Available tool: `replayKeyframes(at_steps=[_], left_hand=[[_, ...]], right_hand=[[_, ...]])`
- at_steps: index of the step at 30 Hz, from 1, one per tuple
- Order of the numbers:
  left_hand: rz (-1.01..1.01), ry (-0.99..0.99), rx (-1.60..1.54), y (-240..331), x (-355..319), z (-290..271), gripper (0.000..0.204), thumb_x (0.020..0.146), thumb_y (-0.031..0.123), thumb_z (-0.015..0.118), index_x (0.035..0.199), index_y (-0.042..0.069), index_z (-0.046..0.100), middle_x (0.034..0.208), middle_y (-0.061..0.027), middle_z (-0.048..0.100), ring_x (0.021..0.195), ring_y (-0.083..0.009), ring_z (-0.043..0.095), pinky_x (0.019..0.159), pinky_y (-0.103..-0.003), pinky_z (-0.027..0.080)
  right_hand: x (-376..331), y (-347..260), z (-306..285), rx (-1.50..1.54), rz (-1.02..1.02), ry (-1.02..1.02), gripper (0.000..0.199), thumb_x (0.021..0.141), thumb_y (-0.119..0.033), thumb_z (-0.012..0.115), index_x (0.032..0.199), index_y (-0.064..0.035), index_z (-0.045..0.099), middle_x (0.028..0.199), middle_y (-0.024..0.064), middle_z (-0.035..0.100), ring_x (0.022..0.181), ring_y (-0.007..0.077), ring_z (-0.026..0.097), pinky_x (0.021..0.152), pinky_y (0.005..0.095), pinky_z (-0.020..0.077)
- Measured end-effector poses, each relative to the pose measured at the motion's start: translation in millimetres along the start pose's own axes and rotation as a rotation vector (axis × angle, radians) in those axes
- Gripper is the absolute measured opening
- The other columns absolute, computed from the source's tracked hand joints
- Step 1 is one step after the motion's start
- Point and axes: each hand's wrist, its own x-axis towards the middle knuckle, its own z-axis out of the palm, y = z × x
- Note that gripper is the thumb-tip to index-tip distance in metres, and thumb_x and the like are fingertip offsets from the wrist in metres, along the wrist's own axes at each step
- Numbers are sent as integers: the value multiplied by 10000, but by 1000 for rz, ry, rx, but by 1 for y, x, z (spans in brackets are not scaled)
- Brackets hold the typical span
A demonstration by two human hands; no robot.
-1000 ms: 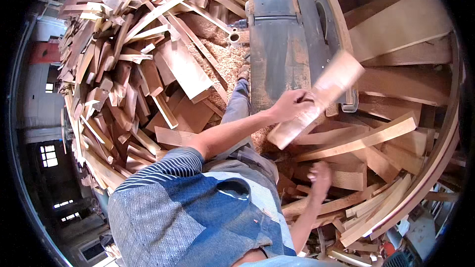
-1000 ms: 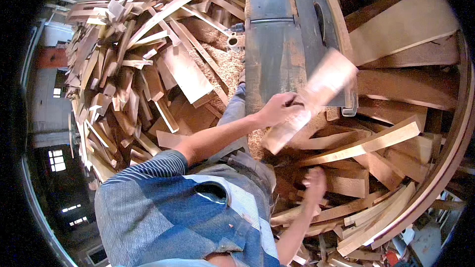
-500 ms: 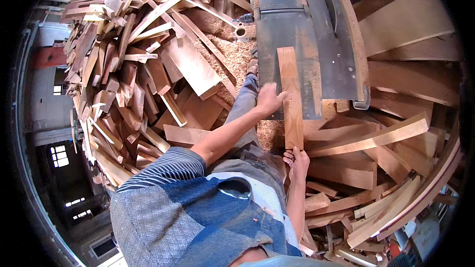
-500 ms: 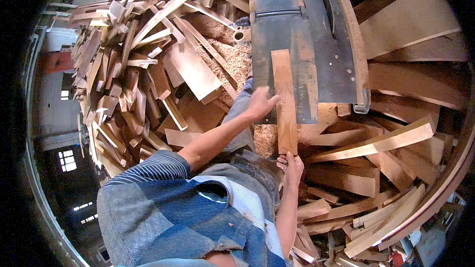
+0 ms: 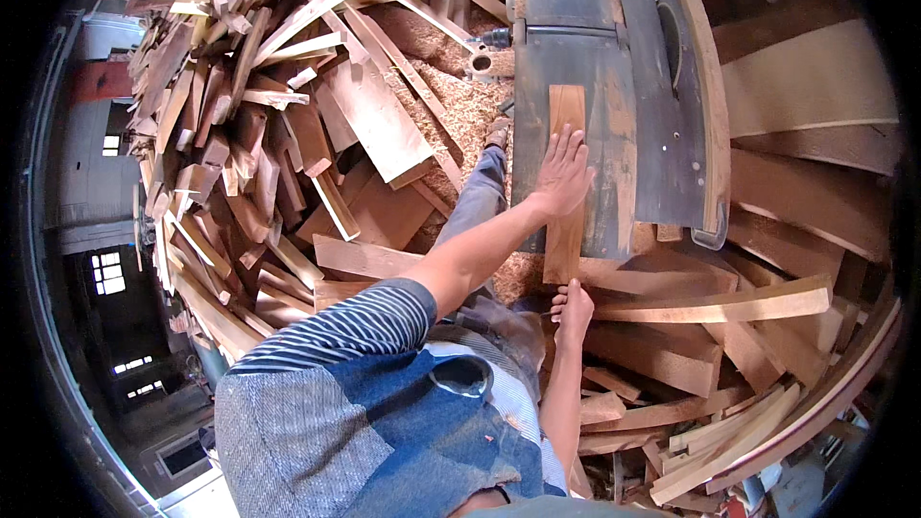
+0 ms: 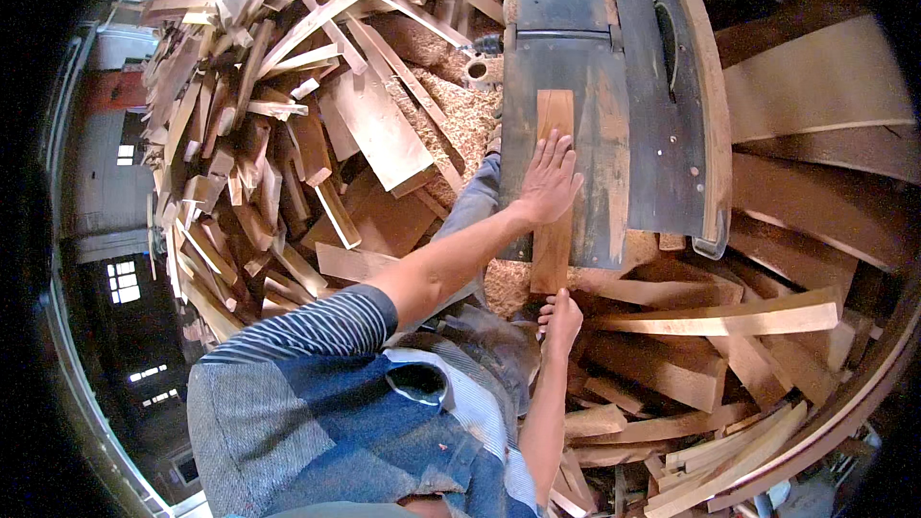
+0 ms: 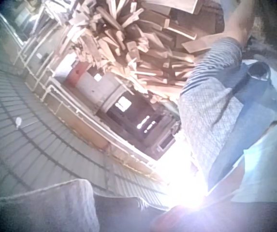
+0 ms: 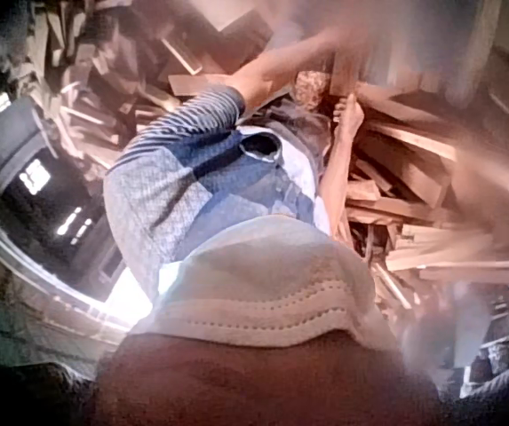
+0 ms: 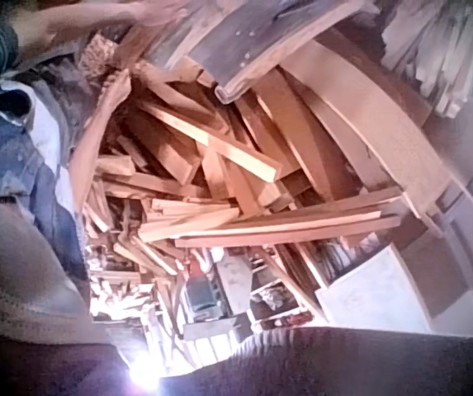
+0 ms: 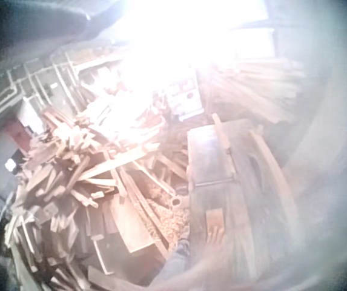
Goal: The person selects a piece of wood from a pile, measures it with a tape measure, and then cuts it using a table saw.
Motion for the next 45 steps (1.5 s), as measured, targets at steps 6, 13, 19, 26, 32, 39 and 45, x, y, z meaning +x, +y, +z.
replayKeyframes(at_steps=[6,13,19,26,32,39,45], left_hand=[[-52,52,51,-36,12,-2,631,1018,401,516,1423,-80,466,1614,-233,331,1565,-411,155,1279,-524,93],[-65,51,3,-59,57,-11,689,1013,458,517,1427,-91,470,1621,-241,315,1567,-405,151,1281,-512,82],[-46,57,-1,-73,86,-16,698,991,478,536,1411,-77,482,1610,-229,335,1565,-391,164,1284,-497,86],[-72,27,6,-91,122,-19,715,982,503,535,1411,-66,487,1618,-217,332,1571,-380,152,1287,-486,77],[-76,-15,26,-105,146,-18,748,1030,532,443,1456,-84,442,1648,-236,274,1579,-388,117,1289,-488,50],[-55,-3,36,-118,176,-19,760,1031,544,439,1447,-91,446,1632,-243,296,1575,-389,129,1289,-491,58],[-27,23,44,-133,201,-19,755,1025,558,454,1428,-80,459,1608,-252,320,1564,-399,158,1285,-499,79]], right_hand=[[11,-16,26,-114,-48,-54,446,1067,-371,524,924,21,680,630,12,571,474,92,489,426,263,367],[34,-53,59,-148,-56,-54,473,1063,-391,539,885,22,686,589,19,552,450,101,469,424,280,353],[51,-64,77,-132,-60,-62,482,1061,-403,545,864,16,678,577,6,528,449,88,447,423,271,320],[68,-94,99,-119,-75,-78,488,1061,-416,541,838,-1,666,570,-5,515,446,76,421,428,266,311],[75,-120,116,-106,-50,-71,463,1065,-415,535,823,-34,638,561,-25,488,413,69,389,371,247,264],[94,-134,130,-52,-91,-89,449,1062,-400,548,827,-29,642,564,-23,489,449,65,412,414,251,292],[107,-154,145,-42,-86,-98,445,1059,-381,562,821,-17,653,565,-21,492,474,67,425,442,254,308]])
